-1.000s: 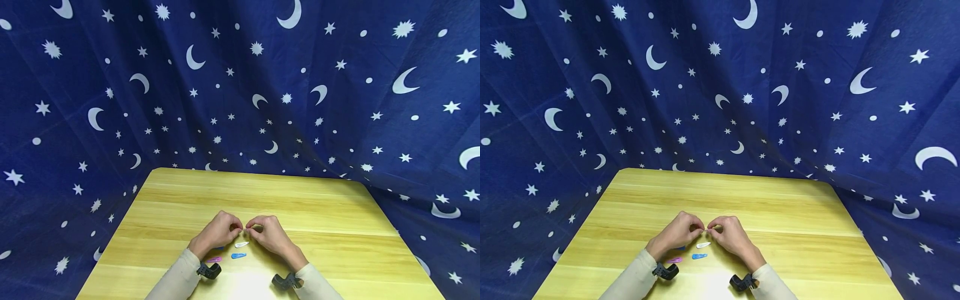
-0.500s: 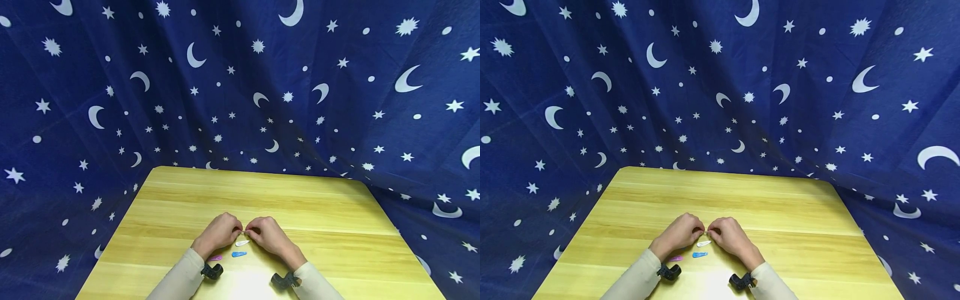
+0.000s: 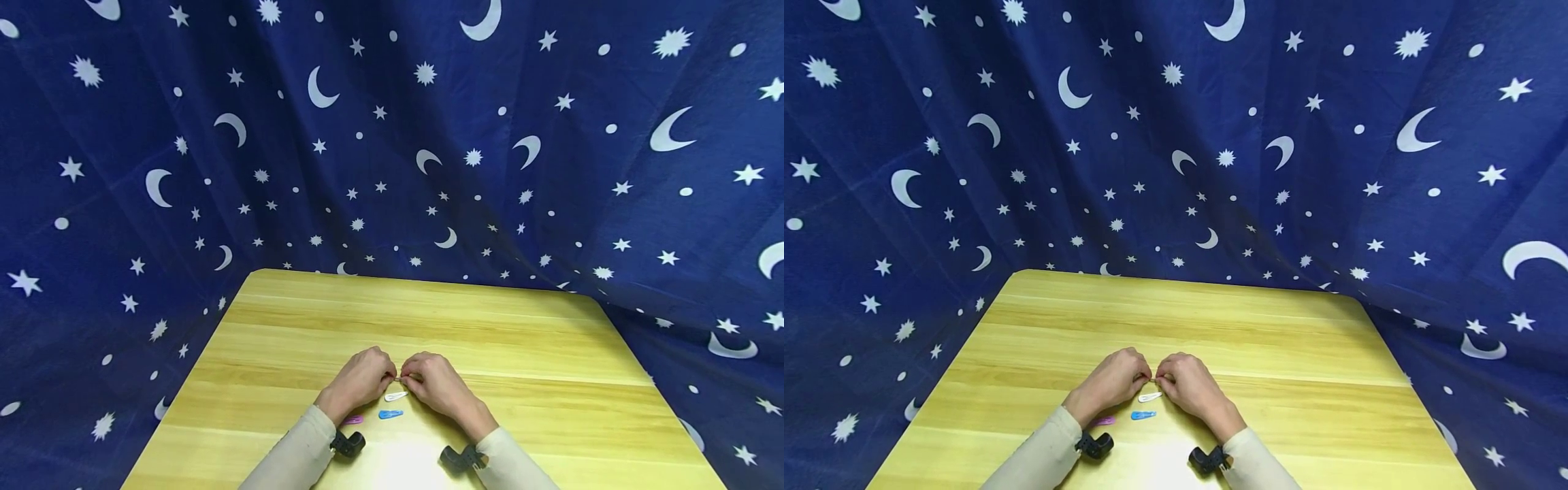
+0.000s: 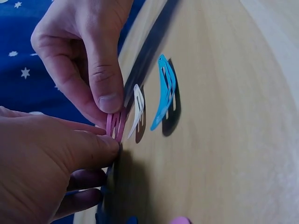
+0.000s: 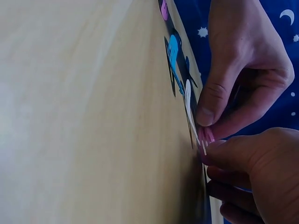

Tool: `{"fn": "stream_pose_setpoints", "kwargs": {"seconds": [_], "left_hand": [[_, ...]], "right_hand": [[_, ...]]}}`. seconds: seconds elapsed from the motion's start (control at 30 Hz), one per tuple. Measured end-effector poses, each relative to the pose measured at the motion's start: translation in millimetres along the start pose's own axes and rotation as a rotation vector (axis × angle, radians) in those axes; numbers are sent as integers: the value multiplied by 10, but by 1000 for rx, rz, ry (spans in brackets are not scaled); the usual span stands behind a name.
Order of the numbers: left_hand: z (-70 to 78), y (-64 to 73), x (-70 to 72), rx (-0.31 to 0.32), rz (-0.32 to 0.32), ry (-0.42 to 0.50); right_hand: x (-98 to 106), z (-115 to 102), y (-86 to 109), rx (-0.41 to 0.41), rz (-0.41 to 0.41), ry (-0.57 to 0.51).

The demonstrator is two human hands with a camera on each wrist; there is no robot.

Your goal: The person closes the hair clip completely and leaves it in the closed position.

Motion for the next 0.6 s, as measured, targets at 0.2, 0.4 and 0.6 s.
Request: {"fn": "stream_pose_setpoints", "kwargs": {"seconds": [0.2, 0.4, 0.6], "left_hand": [[-25, -4, -5, 25, -6, 29], [-57, 17, -4, 44, -11, 106], [-116, 80, 88, 67, 46, 183]], "right_hand": [[7, -9, -6, 23, 22, 12], [7, 14, 15, -14, 29, -14], [66, 59, 65, -76, 54, -43]]}}
Point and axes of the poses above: each hand's wrist, its own y-axis away from the middle knuckle, its own x-axis out of the back of the hand, z = x × y, the point moved 8 cm from there along -y, towards the middle knuckle, and after that the axes turned 14 degrees about -z, right-handed, at the moved point
